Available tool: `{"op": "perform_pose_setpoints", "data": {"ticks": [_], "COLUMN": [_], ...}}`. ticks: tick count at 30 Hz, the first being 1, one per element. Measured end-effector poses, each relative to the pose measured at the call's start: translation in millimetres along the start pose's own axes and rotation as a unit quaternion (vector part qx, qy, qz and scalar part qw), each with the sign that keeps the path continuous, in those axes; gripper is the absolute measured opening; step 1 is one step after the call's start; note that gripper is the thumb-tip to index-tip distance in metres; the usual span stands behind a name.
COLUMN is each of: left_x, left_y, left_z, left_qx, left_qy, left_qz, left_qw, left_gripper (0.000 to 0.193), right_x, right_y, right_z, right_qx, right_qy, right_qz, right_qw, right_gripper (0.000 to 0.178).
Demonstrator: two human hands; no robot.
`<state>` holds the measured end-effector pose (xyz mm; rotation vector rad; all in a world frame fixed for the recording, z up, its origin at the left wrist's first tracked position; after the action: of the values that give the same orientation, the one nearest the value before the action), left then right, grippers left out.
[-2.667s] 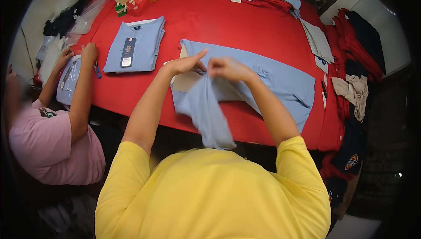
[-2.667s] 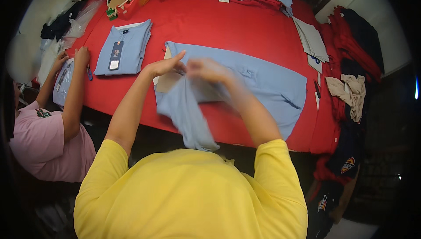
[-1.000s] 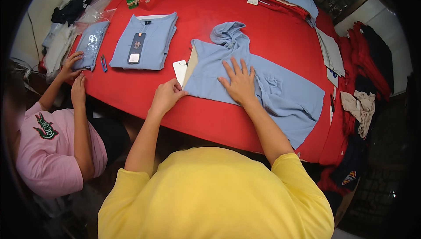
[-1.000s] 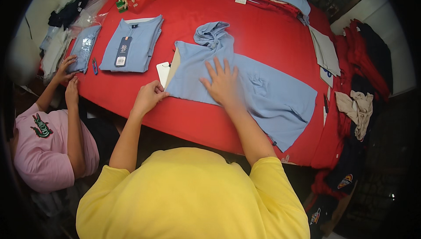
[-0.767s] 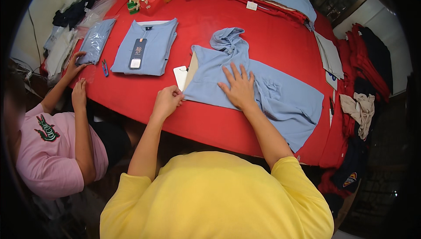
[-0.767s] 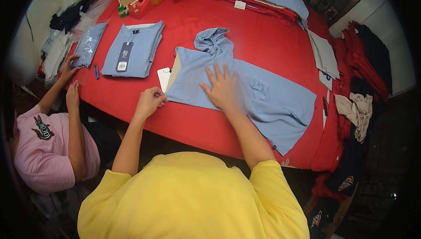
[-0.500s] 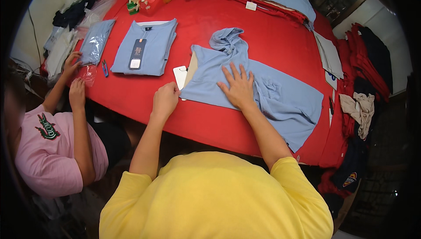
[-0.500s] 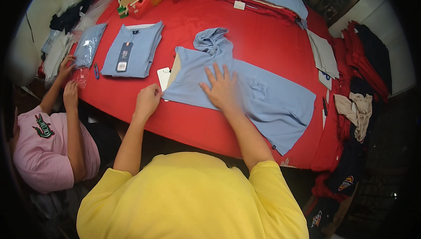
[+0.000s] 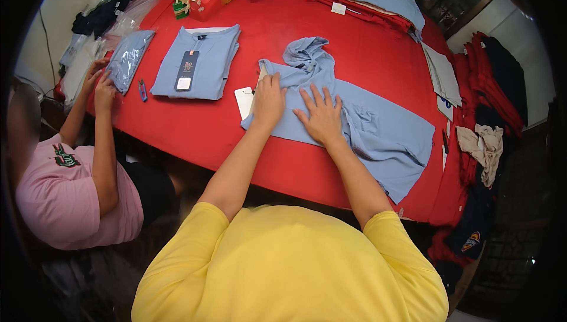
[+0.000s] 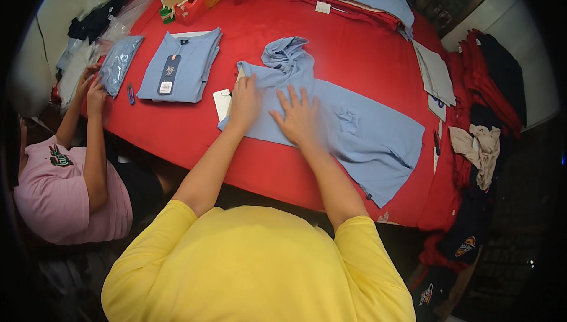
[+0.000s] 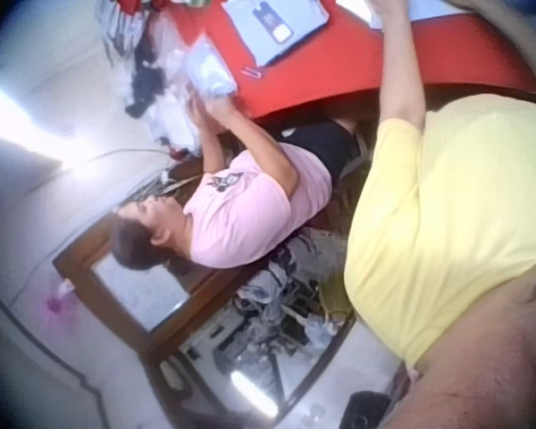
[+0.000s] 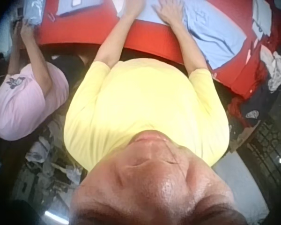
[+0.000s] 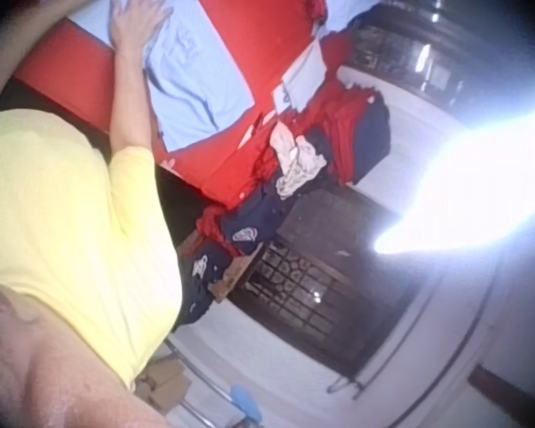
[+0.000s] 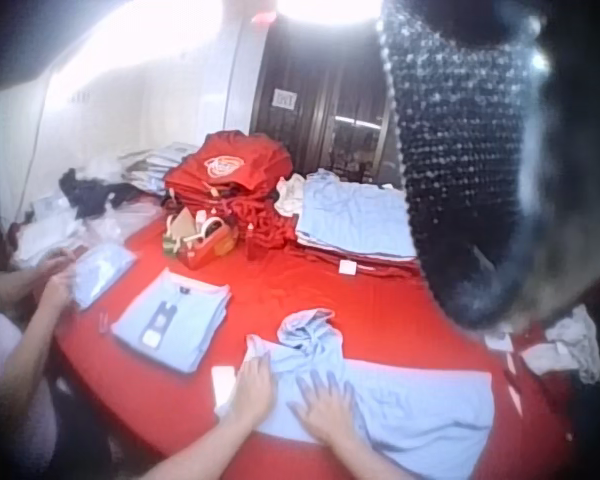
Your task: The person folds blue shirts using a cardboard template on a red table. The person lays out a shirt, places the cardboard on the back, folds the sleeves and sides over the cardboard, and then folds the bottom up before removing the template.
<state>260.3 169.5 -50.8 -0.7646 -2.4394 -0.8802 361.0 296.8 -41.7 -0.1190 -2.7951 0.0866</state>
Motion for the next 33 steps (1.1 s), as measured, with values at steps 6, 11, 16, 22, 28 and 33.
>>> {"op": "perform_pose_setpoints", "data": {"ticks": [6, 11, 16, 22, 28, 33], "left_x": [11, 8, 9, 8, 8, 6], "left_y": [3, 8, 7, 5, 8, 7], "left_z": [9, 14, 11, 15, 11, 12], "left_qx": [0.091, 0.044, -0.021, 0.043, 0.036, 0.020], "left_qy": [-0.038, 0.006, 0.037, -0.016, 0.009, 0.005], "left_qz": [-0.008, 0.017, 0.004, -0.009, -0.004, -0.003], "left_qw": [0.995, 0.999, 0.999, 0.999, 0.999, 1.000], "left_gripper": [0.034, 0.030, 0.026, 0.018, 0.018, 0.019], "right_x": [1, 1, -1, -89, -246, -284], "right_y": [-2, -3, -1, 0, 71, 132], "right_z": [-2, -2, -1, -55, -91, -100], "right_qx": [-0.001, -0.002, -0.006, 0.004, -0.103, -0.064], "right_qy": [-0.003, -0.012, 0.001, 0.095, 0.100, 0.081], "right_qz": [-0.005, -0.004, -0.005, 0.005, 0.217, 0.287], "right_qw": [1.000, 1.000, 1.000, 0.995, 0.966, 0.952], "right_gripper": [0.059, 0.060, 0.056, 0.045, 0.037, 0.019]}}
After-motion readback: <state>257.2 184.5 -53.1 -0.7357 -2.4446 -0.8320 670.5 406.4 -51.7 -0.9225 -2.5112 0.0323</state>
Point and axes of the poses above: each hand's wrist, its own x-axis towards the middle knuckle, its own z-axis out of the palm, y = z × x, the point moved 3 cm from there along x, towards the middle knuckle, and after that the axes turned 3 degrees about x, right-handed, at the moved point
